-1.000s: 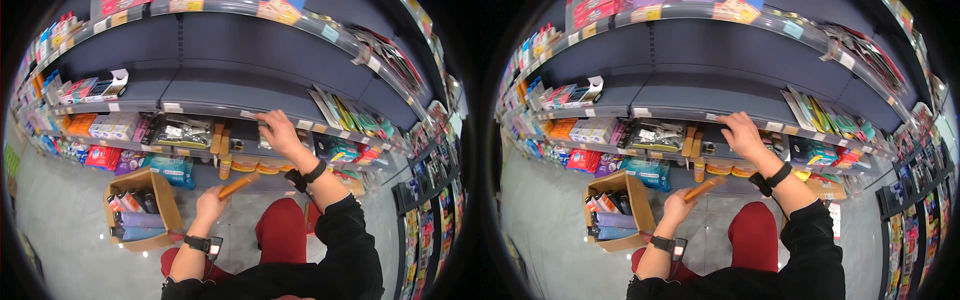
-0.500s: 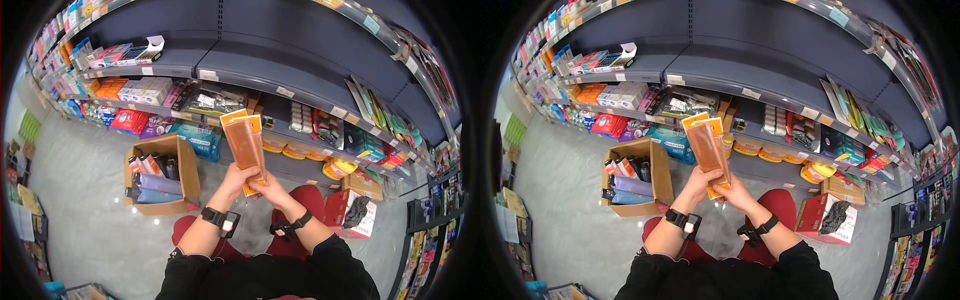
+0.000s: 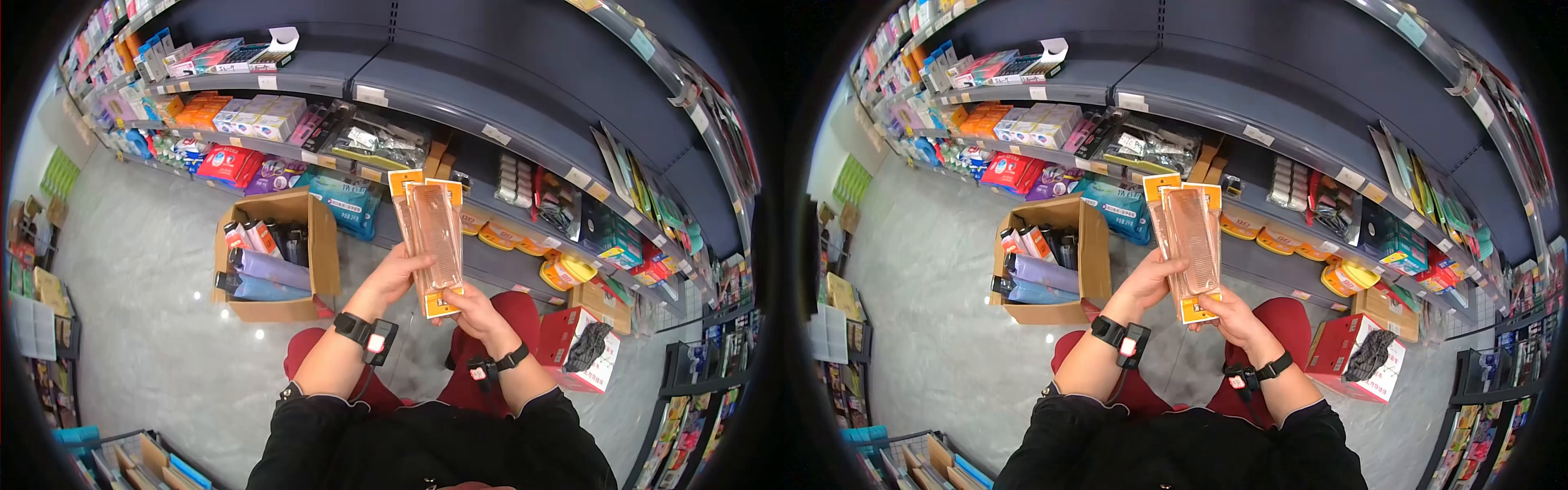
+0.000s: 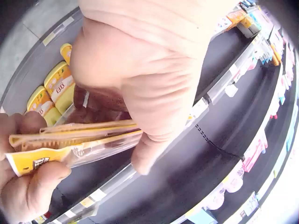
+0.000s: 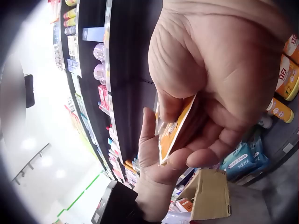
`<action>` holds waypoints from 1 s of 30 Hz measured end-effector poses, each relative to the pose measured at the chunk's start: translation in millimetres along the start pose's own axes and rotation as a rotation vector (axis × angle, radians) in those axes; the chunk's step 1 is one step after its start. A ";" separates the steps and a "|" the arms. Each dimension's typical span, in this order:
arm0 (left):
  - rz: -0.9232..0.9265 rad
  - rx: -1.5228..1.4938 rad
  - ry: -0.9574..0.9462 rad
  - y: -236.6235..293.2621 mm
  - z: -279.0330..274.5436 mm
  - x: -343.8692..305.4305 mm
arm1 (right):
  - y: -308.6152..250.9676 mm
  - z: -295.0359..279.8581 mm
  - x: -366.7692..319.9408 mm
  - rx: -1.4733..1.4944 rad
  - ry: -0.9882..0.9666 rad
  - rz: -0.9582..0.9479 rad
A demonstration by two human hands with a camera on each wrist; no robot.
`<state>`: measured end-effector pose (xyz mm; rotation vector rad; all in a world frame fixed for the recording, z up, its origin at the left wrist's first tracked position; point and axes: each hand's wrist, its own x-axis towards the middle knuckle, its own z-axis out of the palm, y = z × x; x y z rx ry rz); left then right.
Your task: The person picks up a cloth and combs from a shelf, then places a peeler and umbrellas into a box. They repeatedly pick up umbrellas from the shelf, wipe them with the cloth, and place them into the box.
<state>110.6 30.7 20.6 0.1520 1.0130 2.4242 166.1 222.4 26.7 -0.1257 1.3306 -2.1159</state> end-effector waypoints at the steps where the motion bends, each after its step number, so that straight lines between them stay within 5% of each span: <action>1: 0.003 -0.004 0.005 -2.7 0.2 1.0 | 0.8 -0.6 -1.0 -0.001 -0.003 0.006; 4: 0.016 0.038 0.060 -5.6 4.4 3.0 | 3.2 0.2 2.7 -0.079 0.016 0.013; 6: 0.032 0.097 0.119 -3.9 11.2 1.6 | 8.1 6.8 15.1 -0.408 0.324 -0.346; 9: 0.019 0.045 0.121 -4.4 17.1 0.6 | 1.8 8.0 24.4 -0.713 0.530 -0.395; 13: -0.011 -0.109 0.119 -5.1 8.3 3.6 | -2.2 1.7 38.8 -0.674 0.476 -0.316; 15: 0.107 -0.016 0.155 -2.6 3.7 4.8 | -4.1 -5.1 45.7 -0.344 0.547 -0.371; 19: 0.131 0.020 0.257 7.9 3.3 2.6 | -17.5 -10.8 49.4 -0.145 0.675 -0.530; 25: 0.147 -0.037 0.367 10.2 4.5 1.4 | -21.5 1.7 44.7 -0.320 0.634 -0.439; 27: 0.175 0.039 0.390 7.9 4.8 2.9 | -12.4 15.0 42.2 -0.270 0.445 -0.310; 30: 0.180 0.164 0.398 9.6 3.5 0.6 | -5.3 25.9 47.1 -0.317 0.407 -0.336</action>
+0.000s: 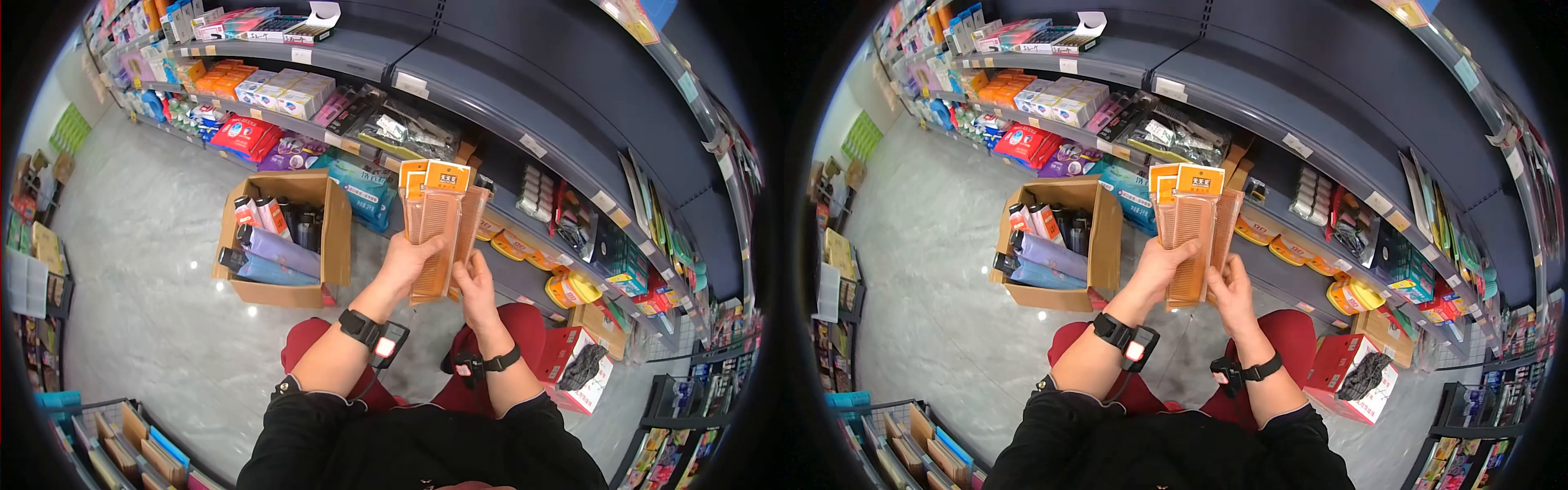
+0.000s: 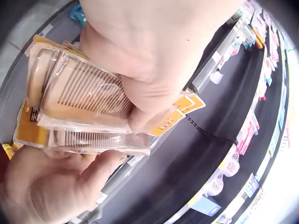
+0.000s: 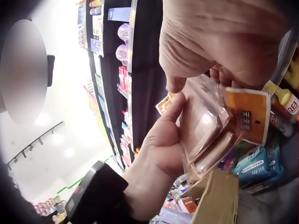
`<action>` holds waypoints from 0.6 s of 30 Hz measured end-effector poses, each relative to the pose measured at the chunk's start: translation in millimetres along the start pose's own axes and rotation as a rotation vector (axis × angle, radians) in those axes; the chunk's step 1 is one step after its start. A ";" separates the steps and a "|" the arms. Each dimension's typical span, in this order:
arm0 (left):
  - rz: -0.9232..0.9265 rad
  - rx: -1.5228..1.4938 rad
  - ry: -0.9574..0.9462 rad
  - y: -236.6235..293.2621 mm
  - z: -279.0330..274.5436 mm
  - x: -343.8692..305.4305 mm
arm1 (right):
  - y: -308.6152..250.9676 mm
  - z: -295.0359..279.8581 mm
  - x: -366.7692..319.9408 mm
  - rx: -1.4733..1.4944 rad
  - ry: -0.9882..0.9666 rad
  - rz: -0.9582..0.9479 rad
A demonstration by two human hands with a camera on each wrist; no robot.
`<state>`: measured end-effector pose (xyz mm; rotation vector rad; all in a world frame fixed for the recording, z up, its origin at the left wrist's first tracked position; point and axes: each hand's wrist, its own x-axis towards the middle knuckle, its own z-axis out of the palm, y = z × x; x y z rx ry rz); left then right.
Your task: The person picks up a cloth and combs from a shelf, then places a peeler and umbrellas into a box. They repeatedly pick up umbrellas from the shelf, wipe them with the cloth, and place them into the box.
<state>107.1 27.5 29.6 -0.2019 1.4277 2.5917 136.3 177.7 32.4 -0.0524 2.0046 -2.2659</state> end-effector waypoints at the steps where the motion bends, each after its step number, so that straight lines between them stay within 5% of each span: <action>1: -0.009 0.048 -0.020 1.3 -0.7 -0.4 | -2.2 2.8 -0.1 -0.090 -0.013 -0.023; 5: -0.111 -0.078 -0.036 -4.8 -0.5 0.9 | 13.0 2.0 13.1 -0.213 0.040 -0.119; 10: -0.032 -0.161 -0.116 -0.3 -16.7 8.8 | 11.0 -15.5 30.1 0.285 0.316 -0.033; 18: -0.062 -0.140 -0.038 8.8 -18.0 12.0 | -11.5 -27.2 24.0 0.095 0.217 -0.041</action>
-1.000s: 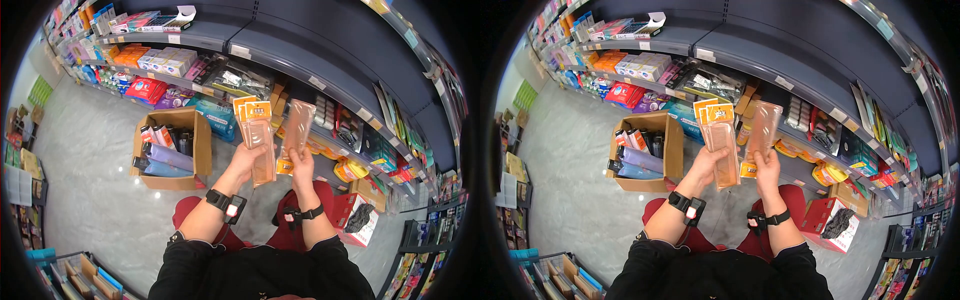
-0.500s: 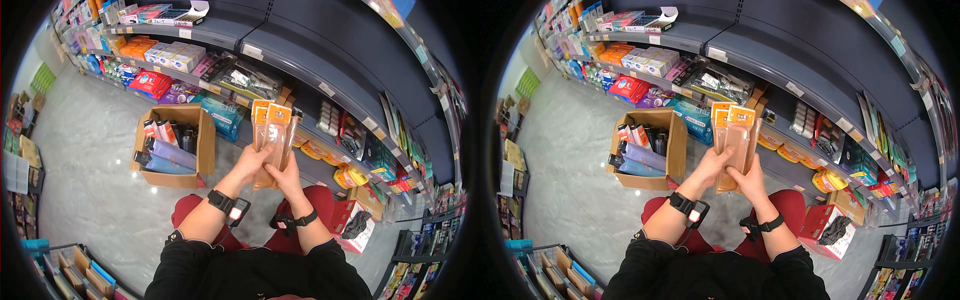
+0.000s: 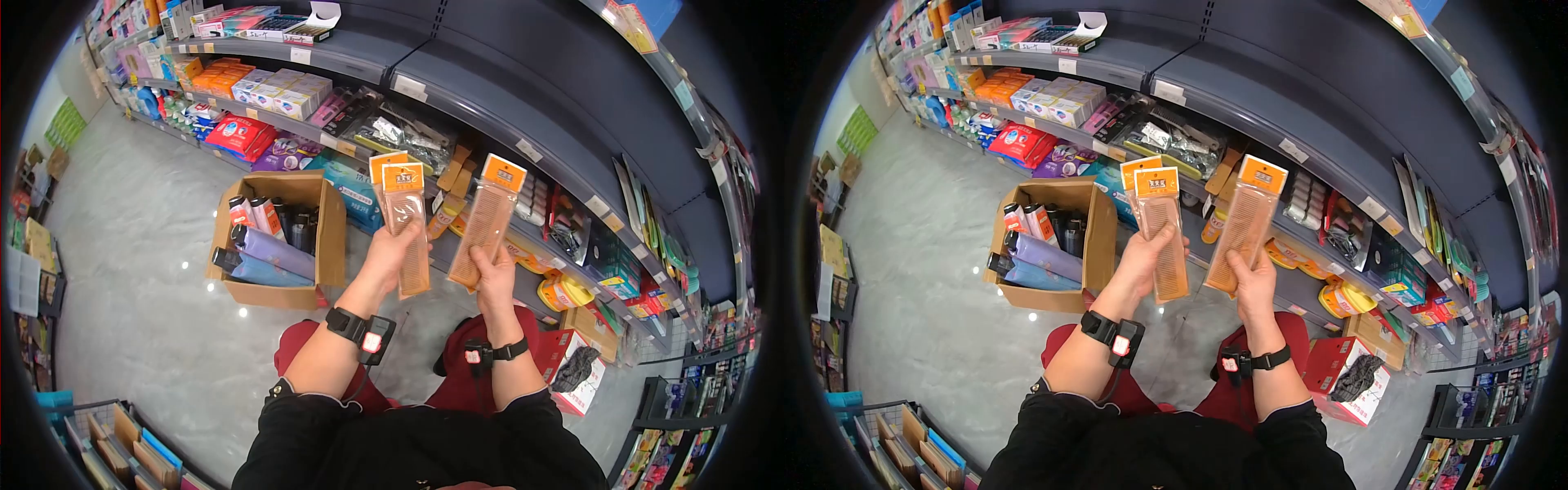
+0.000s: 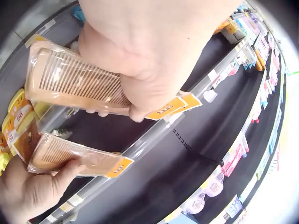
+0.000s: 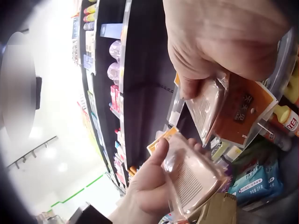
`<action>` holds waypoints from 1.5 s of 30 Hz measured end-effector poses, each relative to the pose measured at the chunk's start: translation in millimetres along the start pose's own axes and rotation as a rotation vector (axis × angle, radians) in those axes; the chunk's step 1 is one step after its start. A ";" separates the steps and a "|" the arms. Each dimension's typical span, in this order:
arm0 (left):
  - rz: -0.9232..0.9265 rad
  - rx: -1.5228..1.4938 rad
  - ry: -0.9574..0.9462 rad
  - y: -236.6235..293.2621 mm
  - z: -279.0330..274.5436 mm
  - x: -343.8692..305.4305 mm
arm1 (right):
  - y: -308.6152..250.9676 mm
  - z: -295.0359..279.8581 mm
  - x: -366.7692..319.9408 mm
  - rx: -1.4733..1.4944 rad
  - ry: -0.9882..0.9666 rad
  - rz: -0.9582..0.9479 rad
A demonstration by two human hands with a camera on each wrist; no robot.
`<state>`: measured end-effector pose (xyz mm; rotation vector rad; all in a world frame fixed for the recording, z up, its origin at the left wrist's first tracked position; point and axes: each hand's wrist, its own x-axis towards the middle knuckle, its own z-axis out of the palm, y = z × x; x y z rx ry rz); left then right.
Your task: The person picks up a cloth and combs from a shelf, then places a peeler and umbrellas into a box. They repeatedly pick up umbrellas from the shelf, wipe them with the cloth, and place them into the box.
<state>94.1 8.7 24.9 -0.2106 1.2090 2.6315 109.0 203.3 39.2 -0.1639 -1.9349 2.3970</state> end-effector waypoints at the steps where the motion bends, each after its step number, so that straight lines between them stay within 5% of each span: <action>1: 0.023 0.031 -0.004 -4.2 -0.6 0.7 | -1.6 3.4 -2.1 -0.105 -0.030 0.034; 5: 0.058 0.177 -0.078 -21.9 14.2 -5.5 | -10.0 28.0 -16.0 -0.466 -0.307 -0.170; 7: 0.043 0.099 -0.052 -17.6 13.1 -5.9 | -10.0 29.1 -16.7 -0.409 -0.343 -0.155; 9: 0.030 0.020 -0.030 -11.8 8.5 -2.4 | -8.3 20.2 -10.4 0.072 -0.223 0.129; 12: 0.071 0.027 0.116 -9.4 -7.2 5.5 | -15.9 -0.4 -2.5 0.144 -0.238 0.103; 19: -0.020 -0.059 0.000 3.9 -10.7 2.9 | -47.0 -12.9 6.9 0.122 -0.269 0.039; 23: -0.050 -0.001 -0.021 2.4 -11.6 1.4 | -100.4 -19.1 12.4 -0.457 -0.544 0.082; 25: -0.110 0.062 -0.193 3.3 -9.5 0.9 | -128.7 -12.3 20.2 -1.005 -0.886 -0.089; 26: -0.165 0.009 -0.276 3.8 -8.8 -3.3 | -140.5 -0.7 18.5 -1.144 -0.895 -0.165; 30: -0.235 0.086 -0.267 -6.9 7.8 -12.2 | -151.3 20.4 29.9 -1.191 -0.980 -0.245; 35: -0.406 -0.121 -0.532 -14.4 12.5 -16.1 | -133.5 41.0 46.5 -1.312 -0.856 -0.372; 37: -0.243 0.029 -0.602 -11.4 17.9 -20.3 | -125.6 42.6 49.1 -1.266 -0.678 -0.663; 39: -0.257 0.019 -0.575 -15.1 15.6 -16.0 | -116.0 38.4 54.5 -1.277 -0.652 -0.736; 41: -0.148 -0.006 -0.386 -13.7 19.1 -15.7 | -103.6 39.2 51.4 -1.096 -0.208 -0.932; 42: -0.140 -0.011 -0.381 -13.6 17.9 -13.7 | -99.6 37.7 42.2 -1.090 -0.107 -0.679; 43: -0.112 -0.001 -0.315 -13.8 15.8 -11.1 | -79.8 28.5 41.4 -1.091 -0.119 -0.684; 45: -0.083 0.007 -0.242 -11.8 14.8 -9.6 | -27.7 2.4 45.6 -0.524 -0.255 -0.201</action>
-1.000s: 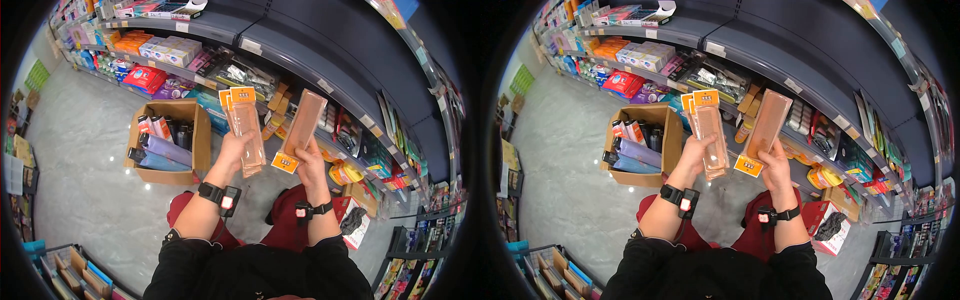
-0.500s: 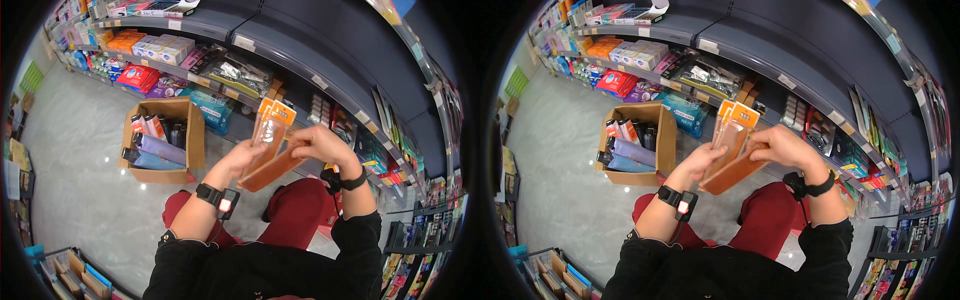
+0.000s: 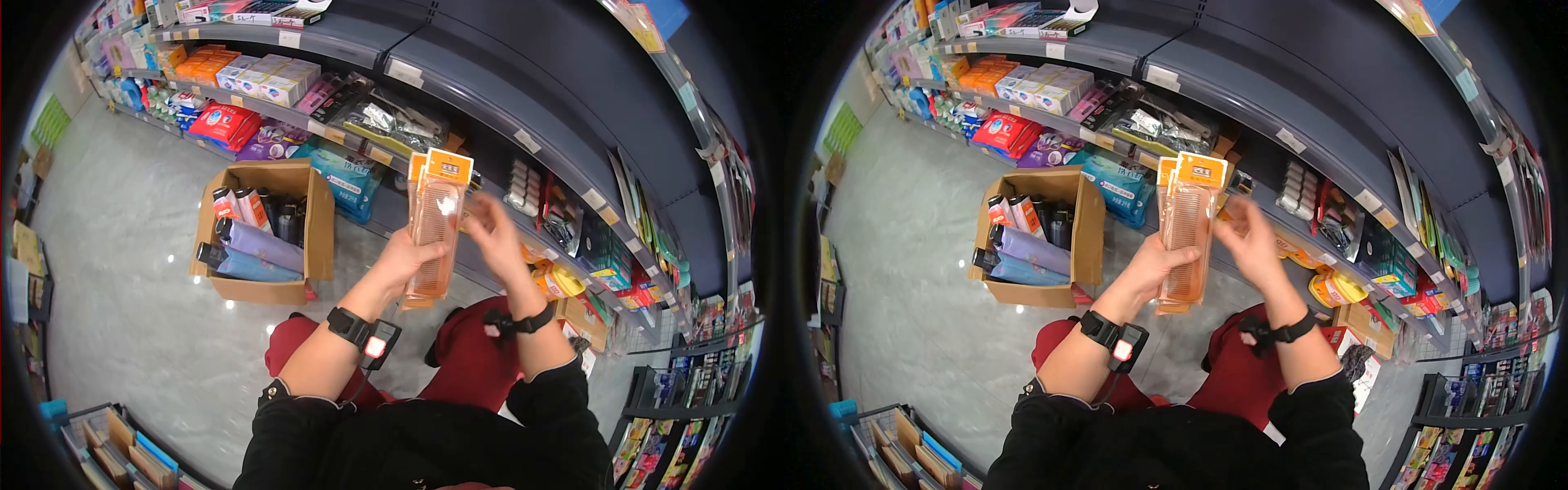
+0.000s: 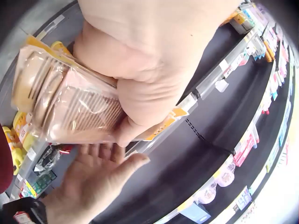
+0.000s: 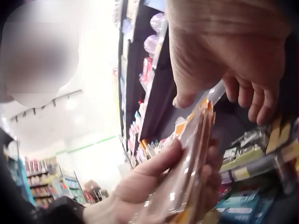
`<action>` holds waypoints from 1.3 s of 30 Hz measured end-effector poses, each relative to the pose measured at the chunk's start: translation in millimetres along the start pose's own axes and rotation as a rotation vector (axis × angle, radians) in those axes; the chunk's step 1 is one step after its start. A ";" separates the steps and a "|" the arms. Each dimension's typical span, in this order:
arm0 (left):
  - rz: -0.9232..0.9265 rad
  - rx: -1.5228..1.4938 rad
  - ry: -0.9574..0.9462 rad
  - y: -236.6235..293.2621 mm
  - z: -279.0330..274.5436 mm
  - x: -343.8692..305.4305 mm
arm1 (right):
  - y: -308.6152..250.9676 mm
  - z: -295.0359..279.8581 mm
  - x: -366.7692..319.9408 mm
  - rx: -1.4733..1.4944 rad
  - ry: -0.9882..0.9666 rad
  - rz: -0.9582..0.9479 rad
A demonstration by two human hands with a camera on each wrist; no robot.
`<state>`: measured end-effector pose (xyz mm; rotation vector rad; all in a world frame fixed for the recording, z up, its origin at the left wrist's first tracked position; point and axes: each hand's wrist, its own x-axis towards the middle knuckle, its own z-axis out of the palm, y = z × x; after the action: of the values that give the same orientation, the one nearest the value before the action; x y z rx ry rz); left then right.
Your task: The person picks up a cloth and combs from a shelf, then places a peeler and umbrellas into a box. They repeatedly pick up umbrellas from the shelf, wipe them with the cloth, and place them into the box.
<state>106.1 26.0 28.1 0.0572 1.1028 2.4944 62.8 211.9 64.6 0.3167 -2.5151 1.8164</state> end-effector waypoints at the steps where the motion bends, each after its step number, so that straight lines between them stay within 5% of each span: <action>1: 0.037 0.093 0.018 3.1 2.2 -1.1 | 0.1 7.5 -9.3 0.017 -0.049 0.033; 4: 0.050 0.176 0.061 2.2 8.5 -3.2 | 5.3 28.6 -25.7 0.171 -0.079 0.193; 7: -0.010 0.097 0.122 2.2 6.6 -2.7 | 7.9 39.3 -29.3 0.379 0.204 0.230; 10: -0.059 0.040 0.158 -2.5 -2.3 0.5 | 20.5 35.9 -29.7 0.483 0.156 0.329; 17: 0.108 0.127 0.217 -4.4 0.5 -1.7 | 10.5 44.2 -30.7 0.728 0.202 0.286; 22: 0.013 -0.058 0.230 4.3 -2.3 1.2 | 6.1 36.6 -29.8 0.876 0.203 0.209; 24: 0.008 -0.187 0.198 7.0 -8.0 1.9 | 2.4 27.9 -24.7 0.804 0.446 0.279; 34: 0.166 0.101 0.328 4.7 0.9 1.9 | -10.9 55.4 -45.3 0.557 0.012 0.202; 37: 0.070 -0.094 0.391 6.4 4.9 3.1 | -3.8 64.9 -42.2 0.529 0.002 0.153; 39: 0.118 -0.057 0.373 7.2 -2.9 4.6 | 8.8 59.9 -38.4 0.447 0.164 0.121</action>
<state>98.8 21.4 30.7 -0.3849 1.1969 2.7116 104.8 163.9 31.9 0.0167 -2.0434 2.3354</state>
